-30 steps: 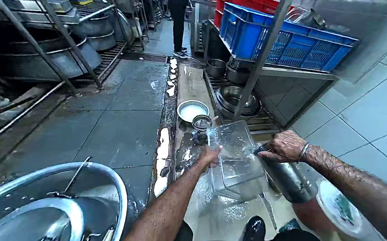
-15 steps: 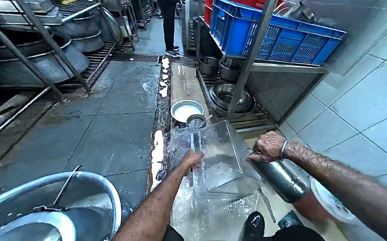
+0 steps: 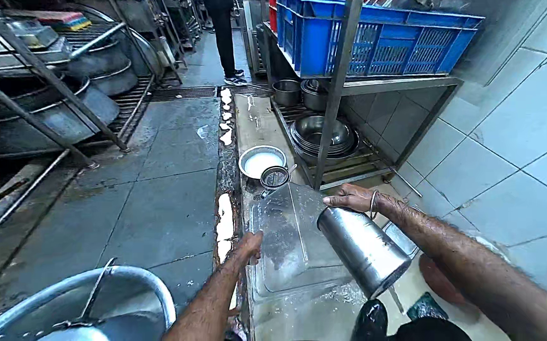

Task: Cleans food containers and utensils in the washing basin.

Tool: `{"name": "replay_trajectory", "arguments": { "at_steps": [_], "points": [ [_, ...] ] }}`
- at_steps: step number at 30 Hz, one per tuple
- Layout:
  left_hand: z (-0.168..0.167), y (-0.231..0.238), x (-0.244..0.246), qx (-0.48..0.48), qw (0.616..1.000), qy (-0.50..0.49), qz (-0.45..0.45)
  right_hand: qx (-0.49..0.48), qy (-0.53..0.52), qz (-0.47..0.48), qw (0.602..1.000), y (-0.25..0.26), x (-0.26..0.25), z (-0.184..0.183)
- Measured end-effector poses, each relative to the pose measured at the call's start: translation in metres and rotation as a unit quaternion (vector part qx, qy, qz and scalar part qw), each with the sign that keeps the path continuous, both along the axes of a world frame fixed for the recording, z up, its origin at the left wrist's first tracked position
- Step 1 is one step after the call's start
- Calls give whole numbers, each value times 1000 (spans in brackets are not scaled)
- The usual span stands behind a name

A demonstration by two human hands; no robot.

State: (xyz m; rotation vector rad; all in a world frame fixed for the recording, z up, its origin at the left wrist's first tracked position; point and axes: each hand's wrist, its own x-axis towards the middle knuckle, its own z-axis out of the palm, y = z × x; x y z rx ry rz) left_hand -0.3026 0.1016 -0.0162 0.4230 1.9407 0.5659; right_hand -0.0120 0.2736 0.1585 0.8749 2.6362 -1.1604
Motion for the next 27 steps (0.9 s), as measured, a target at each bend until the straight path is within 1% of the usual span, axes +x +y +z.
{"name": "replay_trajectory", "arguments": {
  "at_steps": [3, 5, 6, 8, 9, 11, 13, 15, 17, 18, 20, 22, 24, 27],
  "points": [
    [1, 0, -1, 1, 1000, -3, -1, -88, 67, -120, 987, -8, 23, -15],
    [6, 1, 0, 3, 1000, -6, 0, -152, 108, -225, 956, -17, 47, -22],
    [10, 0, 2, 6, 1000, -5, -2, -177, 128, -288, 932, -24, 61, -23],
    [17, 2, 6, 15, 1000, -6, -8, -189, 182, -411, 873, -36, 95, -26],
    [17, 2, 7, 19, 1000, -6, -8, -174, 212, -465, 842, -44, 115, -25],
    [14, 2, 8, 27, 1000, -7, -7, -130, 281, -562, 767, -65, 157, -23],
    [12, 4, 7, 39, 999, -12, -4, -96, 348, -636, 682, -88, 201, -22],
    [15, 6, 11, 48, 999, -16, -3, -82, 418, -679, 597, -124, 242, -24],
    [19, 6, 17, 60, 998, -10, -9, -71, 479, -715, 505, -158, 281, -36],
    [18, 7, 16, 69, 998, -9, -12, -80, 504, -720, 471, -173, 301, -43],
    [16, 8, 15, 88, 996, -21, -9, -99, 513, -744, 417, -204, 336, -58],
    [13, 16, 21, 108, 994, -21, -8, -101, 494, -790, 351, -241, 368, -74],
    [17, 18, 34, 125, 992, -24, -1, -98, 494, -809, 304, -283, 391, -85],
    [25, 23, 54, 180, 983, -33, 20, -77, 497, -830, 239, -330, 417, -89]
  ]
}}
